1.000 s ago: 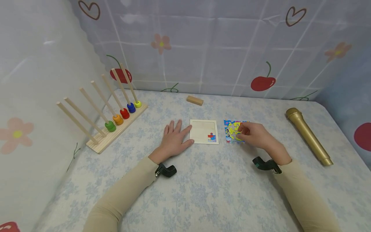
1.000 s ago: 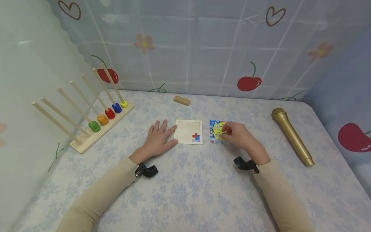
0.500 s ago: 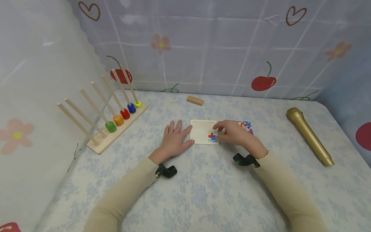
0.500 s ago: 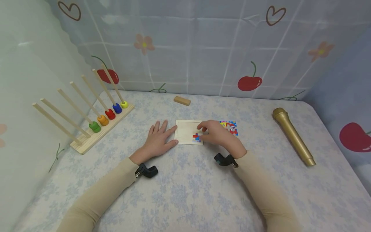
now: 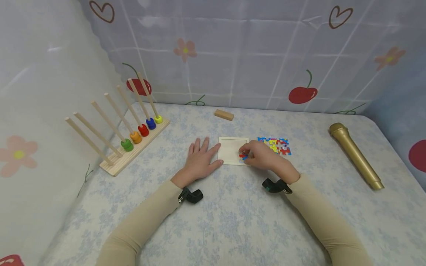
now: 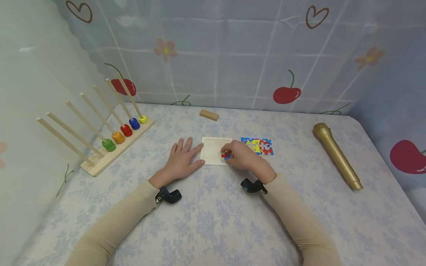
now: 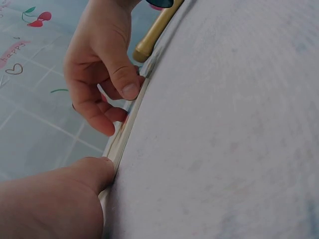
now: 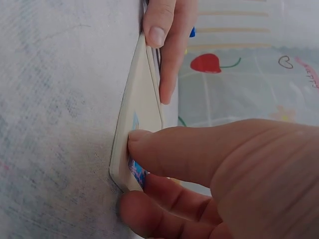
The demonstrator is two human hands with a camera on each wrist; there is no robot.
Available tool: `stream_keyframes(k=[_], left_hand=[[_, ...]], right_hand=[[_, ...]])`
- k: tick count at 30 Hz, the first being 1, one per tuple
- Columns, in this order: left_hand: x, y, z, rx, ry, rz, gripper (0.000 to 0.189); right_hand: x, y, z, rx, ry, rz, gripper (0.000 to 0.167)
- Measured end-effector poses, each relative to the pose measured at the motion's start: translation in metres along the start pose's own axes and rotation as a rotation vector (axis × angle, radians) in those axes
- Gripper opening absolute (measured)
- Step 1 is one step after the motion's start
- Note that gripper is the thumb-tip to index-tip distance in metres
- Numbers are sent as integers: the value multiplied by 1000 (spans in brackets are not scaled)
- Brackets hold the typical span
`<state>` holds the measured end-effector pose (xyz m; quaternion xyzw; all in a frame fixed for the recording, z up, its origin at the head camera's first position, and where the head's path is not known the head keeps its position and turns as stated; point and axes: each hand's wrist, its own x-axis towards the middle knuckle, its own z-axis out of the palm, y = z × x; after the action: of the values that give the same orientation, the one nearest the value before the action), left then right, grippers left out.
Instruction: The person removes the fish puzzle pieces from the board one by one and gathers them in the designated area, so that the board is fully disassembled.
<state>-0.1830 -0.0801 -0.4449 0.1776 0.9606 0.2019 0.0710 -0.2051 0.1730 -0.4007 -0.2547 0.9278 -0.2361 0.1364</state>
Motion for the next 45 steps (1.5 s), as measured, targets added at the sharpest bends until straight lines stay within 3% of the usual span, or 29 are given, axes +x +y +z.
stream_keyframes(k=[22,45], left_hand=[[1,0,2,7,-9,2,66],[-1,-1,1,1,9,9,65]], right_hand=[[-2,-3,2,13,11,52,35],[-4,-3,5,-17,37,39,29]])
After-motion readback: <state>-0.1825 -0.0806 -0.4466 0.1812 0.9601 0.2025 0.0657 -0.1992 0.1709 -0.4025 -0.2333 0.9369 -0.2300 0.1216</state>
